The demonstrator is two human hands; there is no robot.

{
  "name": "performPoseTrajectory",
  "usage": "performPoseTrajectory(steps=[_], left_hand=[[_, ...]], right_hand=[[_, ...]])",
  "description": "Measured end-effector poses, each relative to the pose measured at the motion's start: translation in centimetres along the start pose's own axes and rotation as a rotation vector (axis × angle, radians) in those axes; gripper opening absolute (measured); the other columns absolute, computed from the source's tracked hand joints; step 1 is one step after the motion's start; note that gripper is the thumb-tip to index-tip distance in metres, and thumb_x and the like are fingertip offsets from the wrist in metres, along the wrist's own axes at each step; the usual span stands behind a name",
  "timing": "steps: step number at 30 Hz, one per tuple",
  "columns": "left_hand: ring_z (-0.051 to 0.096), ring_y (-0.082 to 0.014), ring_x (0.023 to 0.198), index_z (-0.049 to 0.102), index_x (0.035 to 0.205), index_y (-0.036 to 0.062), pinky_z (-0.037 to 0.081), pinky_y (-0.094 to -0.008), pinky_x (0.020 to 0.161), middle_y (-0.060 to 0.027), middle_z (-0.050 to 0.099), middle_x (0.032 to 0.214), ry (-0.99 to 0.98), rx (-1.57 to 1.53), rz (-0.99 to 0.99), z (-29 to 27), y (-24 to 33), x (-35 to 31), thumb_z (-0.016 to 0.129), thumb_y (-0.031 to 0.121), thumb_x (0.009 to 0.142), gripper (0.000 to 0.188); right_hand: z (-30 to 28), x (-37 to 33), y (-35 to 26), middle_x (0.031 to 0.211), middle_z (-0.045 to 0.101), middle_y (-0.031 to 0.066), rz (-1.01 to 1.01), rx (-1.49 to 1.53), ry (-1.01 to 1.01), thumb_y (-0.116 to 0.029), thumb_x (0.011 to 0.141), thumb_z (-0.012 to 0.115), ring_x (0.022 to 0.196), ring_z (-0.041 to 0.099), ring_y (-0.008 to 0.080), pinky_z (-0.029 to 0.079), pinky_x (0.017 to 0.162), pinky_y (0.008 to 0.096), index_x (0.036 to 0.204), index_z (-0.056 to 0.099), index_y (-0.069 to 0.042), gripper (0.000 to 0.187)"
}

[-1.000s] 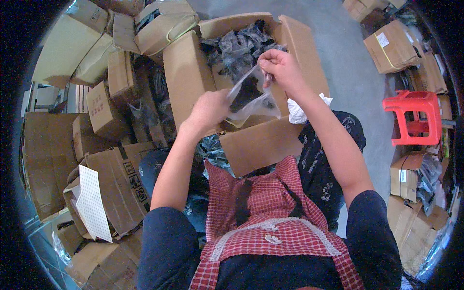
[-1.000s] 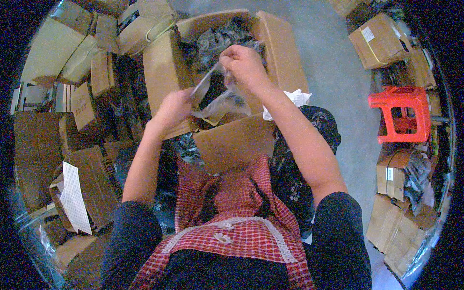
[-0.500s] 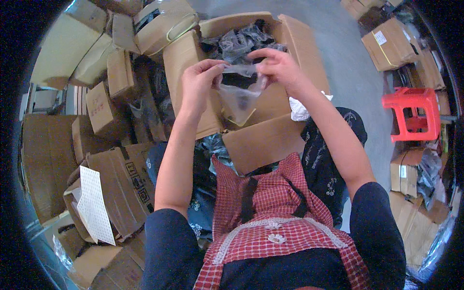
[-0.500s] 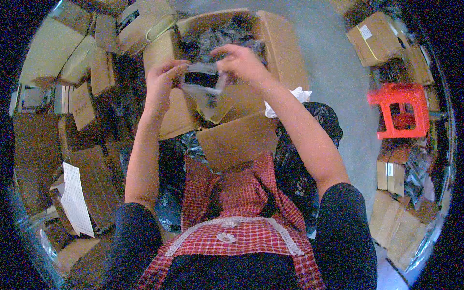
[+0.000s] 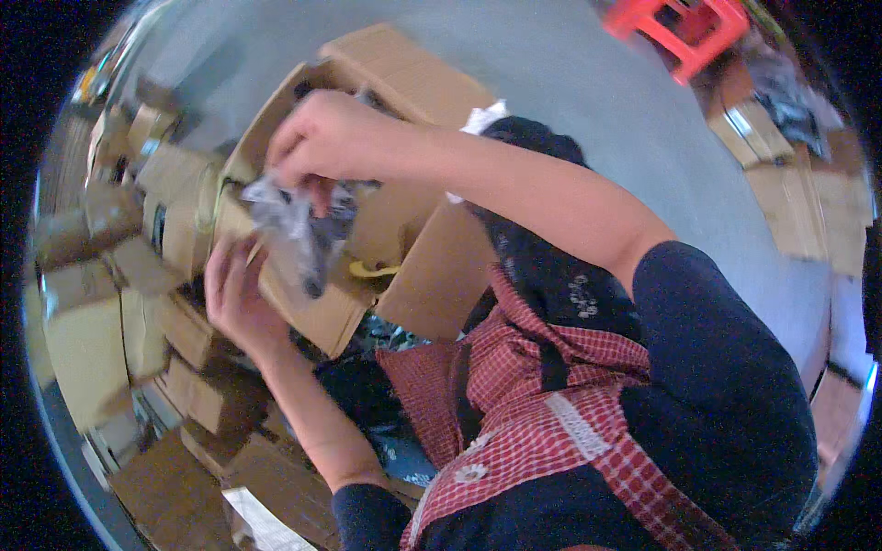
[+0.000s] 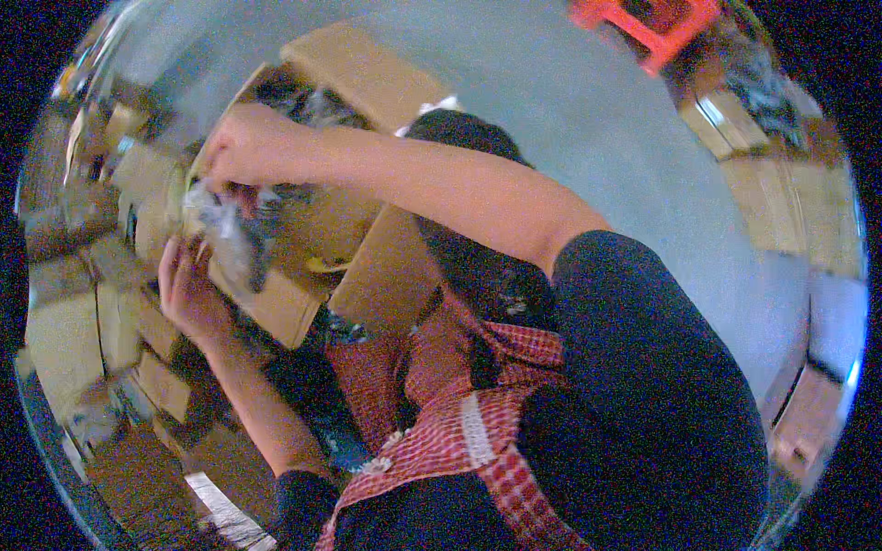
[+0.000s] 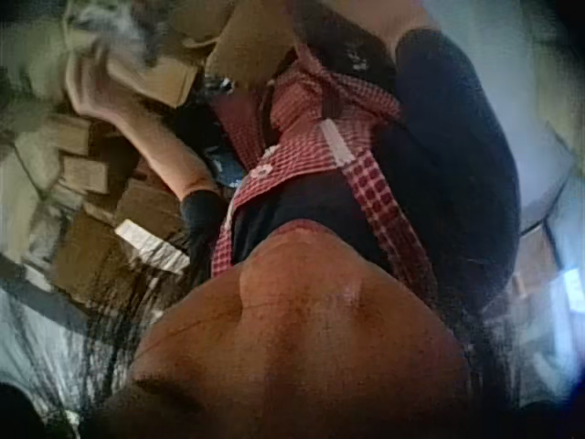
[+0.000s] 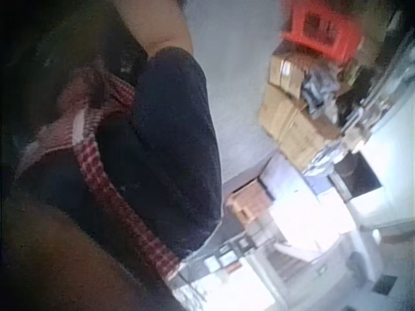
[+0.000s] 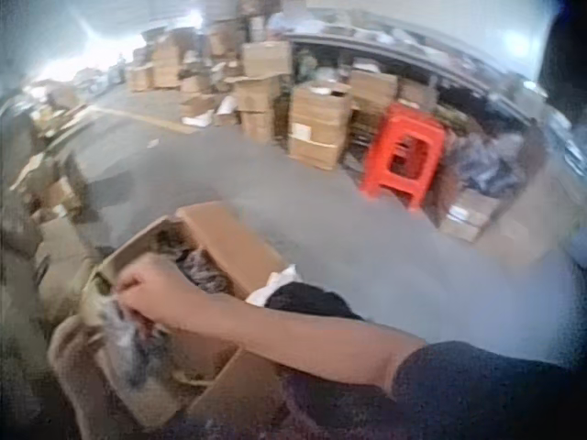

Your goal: The person takes black plastic components from a box, peels circular white stickers from a sheet and applies them to the components by hand, and then places the components into a plastic bag.

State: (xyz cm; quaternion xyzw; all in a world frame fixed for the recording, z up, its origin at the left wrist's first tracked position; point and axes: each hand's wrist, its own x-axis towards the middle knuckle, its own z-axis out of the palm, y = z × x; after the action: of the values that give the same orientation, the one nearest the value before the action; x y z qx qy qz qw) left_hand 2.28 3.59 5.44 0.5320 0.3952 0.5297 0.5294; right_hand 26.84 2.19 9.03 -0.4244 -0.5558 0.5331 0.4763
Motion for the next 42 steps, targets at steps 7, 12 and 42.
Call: performPoseTrajectory(steps=[7,12,42], left_hand=[[0.057,-0.0251,0.112,0.051,0.130,-0.0035,0.047,-0.0377,0.097,-0.0136,0.061,0.115,0.042,0.031,-0.238,-3.6,-3.5,-0.4,0.054,0.009,0.091,0.041],[0.058,-0.0262,0.109,0.050,0.132,-0.0039,0.048,-0.0377,0.091,-0.0153,0.059,0.118,0.059,0.211,-0.494,-3.6,-8.0,-3.1,0.055,0.009,0.093,0.041],[0.066,-0.0250,0.097,0.063,0.115,0.0015,0.056,-0.0362,0.081,-0.0115,0.067,0.104,-0.211,0.643,-0.789,-6.5,-11.2,-7.9,0.060,0.015,0.091,0.028]], right_hand=[[-13.8,-13.7,-6.4,0.089,0.067,0.0119,-0.078,0.121,0.323,-0.002,0.084,0.063,0.076,0.064,0.0196,0.056,0.068,0.0335,0.114,0.063,0.002,0.031],[-19.6,-26.7,-0.3,0.093,0.065,0.0131,0.033,-0.041,0.751,-0.009,0.090,0.060,0.080,0.064,0.0213,0.056,0.072,0.0355,0.120,0.058,0.003,0.032],[-15.4,-73.7,33.5,0.074,0.070,0.0135,1.646,-0.077,0.982,-0.010,0.082,0.063,0.057,0.069,0.0246,0.060,0.050,0.0381,0.096,0.071,-0.005,0.017]])
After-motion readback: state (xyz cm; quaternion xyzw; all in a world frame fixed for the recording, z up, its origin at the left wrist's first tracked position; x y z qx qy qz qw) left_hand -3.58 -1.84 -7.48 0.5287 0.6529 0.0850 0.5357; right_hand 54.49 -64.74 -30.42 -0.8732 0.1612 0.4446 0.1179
